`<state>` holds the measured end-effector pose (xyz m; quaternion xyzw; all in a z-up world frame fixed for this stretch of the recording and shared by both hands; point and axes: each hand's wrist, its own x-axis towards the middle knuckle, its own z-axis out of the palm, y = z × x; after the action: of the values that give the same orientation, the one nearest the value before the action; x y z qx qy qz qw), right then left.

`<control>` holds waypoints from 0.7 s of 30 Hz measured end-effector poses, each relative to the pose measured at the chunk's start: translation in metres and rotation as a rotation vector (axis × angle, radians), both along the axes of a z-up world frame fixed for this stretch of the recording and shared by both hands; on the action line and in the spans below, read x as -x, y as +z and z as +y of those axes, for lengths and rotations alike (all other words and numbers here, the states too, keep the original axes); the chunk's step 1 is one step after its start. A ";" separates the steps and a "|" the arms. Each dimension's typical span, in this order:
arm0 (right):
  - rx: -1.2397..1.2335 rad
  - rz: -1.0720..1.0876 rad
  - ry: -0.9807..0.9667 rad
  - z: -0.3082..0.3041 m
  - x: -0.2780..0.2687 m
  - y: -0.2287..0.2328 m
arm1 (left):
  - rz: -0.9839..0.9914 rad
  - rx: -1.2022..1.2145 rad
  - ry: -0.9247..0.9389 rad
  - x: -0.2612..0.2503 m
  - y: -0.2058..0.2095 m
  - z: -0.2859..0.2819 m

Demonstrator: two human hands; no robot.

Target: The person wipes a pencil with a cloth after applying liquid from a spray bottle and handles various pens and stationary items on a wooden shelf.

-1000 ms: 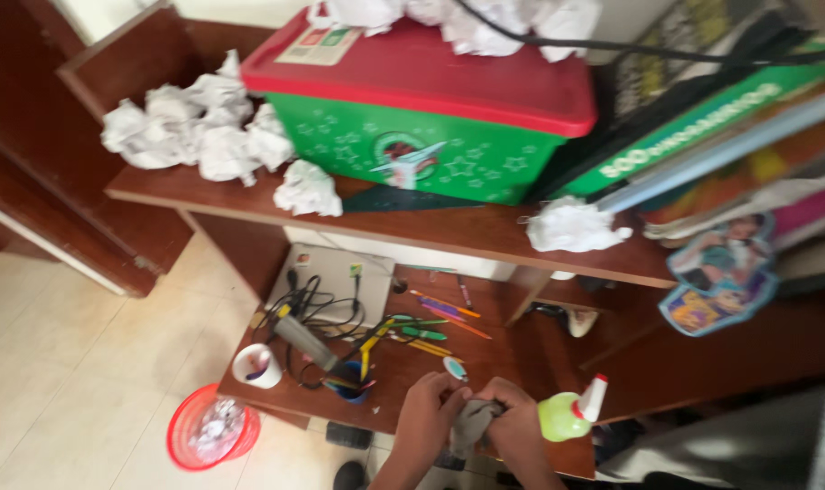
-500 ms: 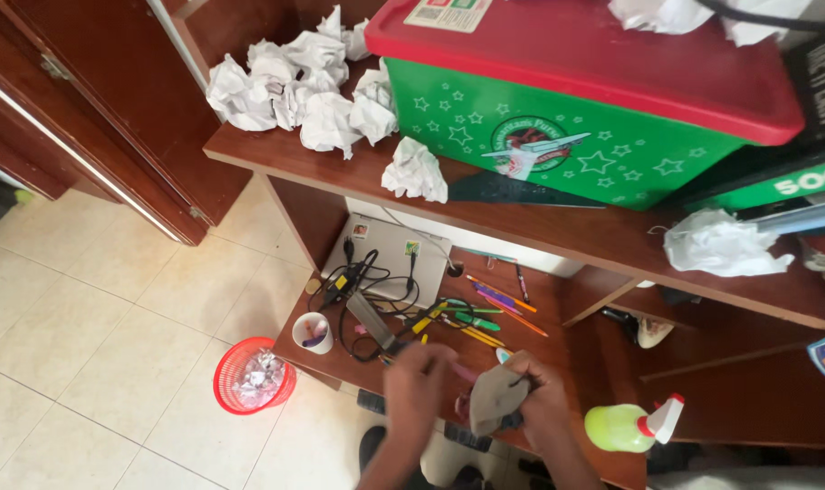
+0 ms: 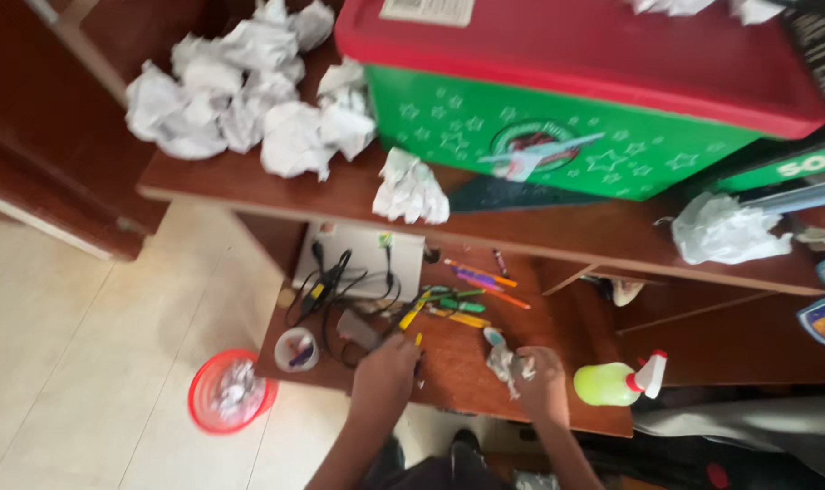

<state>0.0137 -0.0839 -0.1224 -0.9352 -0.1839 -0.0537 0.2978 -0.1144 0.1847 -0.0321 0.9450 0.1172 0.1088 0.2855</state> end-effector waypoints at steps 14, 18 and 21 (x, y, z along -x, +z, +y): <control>0.330 0.187 0.078 0.099 -0.050 -0.068 | 0.174 0.025 -0.144 -0.026 -0.024 -0.001; 0.394 0.064 0.094 0.109 -0.035 -0.093 | 0.108 0.222 -0.079 -0.004 0.020 0.004; 0.475 0.119 0.145 0.113 -0.042 -0.094 | 0.031 0.294 -0.053 -0.003 0.038 0.012</control>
<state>0.0561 0.0289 -0.2160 -0.9649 -0.2400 0.0675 0.0830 -0.1115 0.1970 0.0060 0.8973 0.1113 0.0685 0.4217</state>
